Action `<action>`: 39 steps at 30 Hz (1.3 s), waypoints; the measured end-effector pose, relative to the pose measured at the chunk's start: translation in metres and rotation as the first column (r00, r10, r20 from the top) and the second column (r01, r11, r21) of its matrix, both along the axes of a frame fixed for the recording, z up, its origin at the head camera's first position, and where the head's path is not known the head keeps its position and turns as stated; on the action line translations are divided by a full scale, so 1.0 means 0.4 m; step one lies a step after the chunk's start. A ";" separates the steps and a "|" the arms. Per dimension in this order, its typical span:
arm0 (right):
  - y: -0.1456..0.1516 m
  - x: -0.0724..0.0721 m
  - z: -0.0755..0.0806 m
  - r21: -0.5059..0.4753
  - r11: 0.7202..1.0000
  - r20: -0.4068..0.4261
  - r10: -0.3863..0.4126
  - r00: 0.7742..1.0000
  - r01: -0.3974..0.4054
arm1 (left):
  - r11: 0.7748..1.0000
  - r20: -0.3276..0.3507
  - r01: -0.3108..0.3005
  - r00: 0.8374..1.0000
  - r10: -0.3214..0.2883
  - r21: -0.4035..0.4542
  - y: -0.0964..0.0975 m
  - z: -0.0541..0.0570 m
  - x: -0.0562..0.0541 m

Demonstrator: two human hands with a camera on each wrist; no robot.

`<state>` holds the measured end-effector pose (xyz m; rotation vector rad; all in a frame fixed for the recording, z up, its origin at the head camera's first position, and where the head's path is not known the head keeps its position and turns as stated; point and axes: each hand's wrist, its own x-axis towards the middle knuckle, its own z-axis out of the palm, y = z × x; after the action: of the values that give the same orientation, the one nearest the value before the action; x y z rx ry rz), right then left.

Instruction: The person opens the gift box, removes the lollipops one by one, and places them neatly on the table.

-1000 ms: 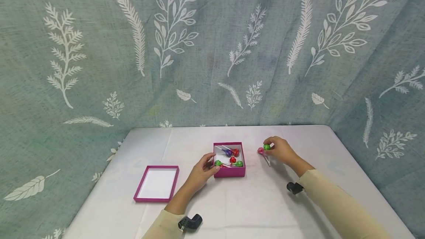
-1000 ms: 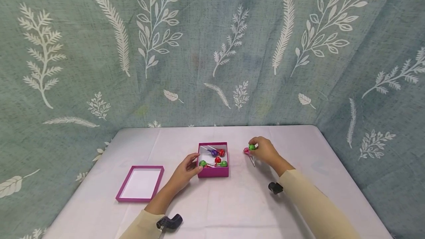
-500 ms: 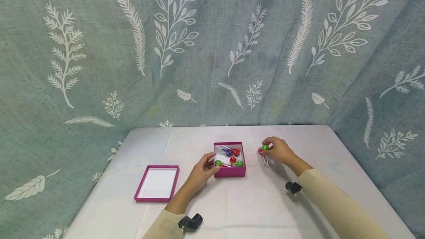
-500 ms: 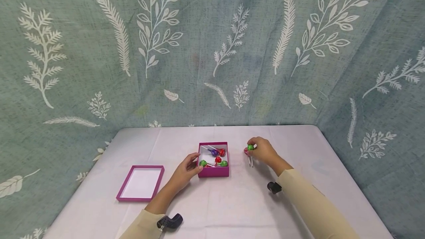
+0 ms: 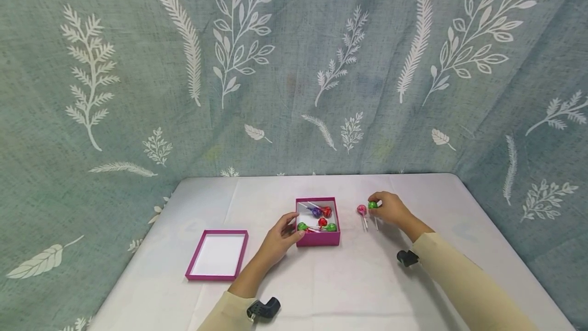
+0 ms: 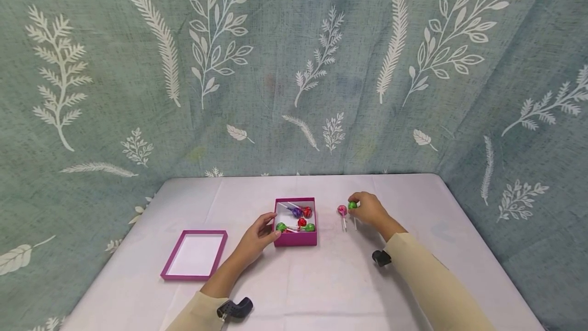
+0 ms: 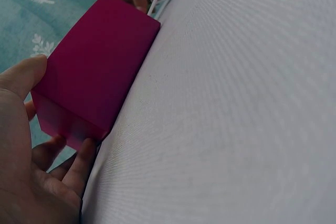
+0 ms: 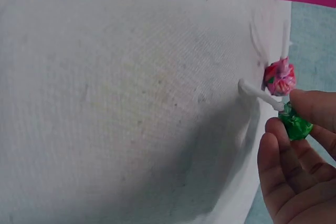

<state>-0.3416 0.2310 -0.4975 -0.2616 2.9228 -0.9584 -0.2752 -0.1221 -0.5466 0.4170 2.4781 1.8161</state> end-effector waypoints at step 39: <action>0.011 -0.026 -0.010 0.055 0.998 0.088 0.010 0.996 -0.015 | 1.000 -0.002 0.012 1.000 -0.012 0.016 0.000 0.000 -0.002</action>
<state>-0.3520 0.2352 -0.5015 -0.2284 2.8598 -0.8619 -0.2761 -0.1222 -0.5466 0.4339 2.4582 1.8326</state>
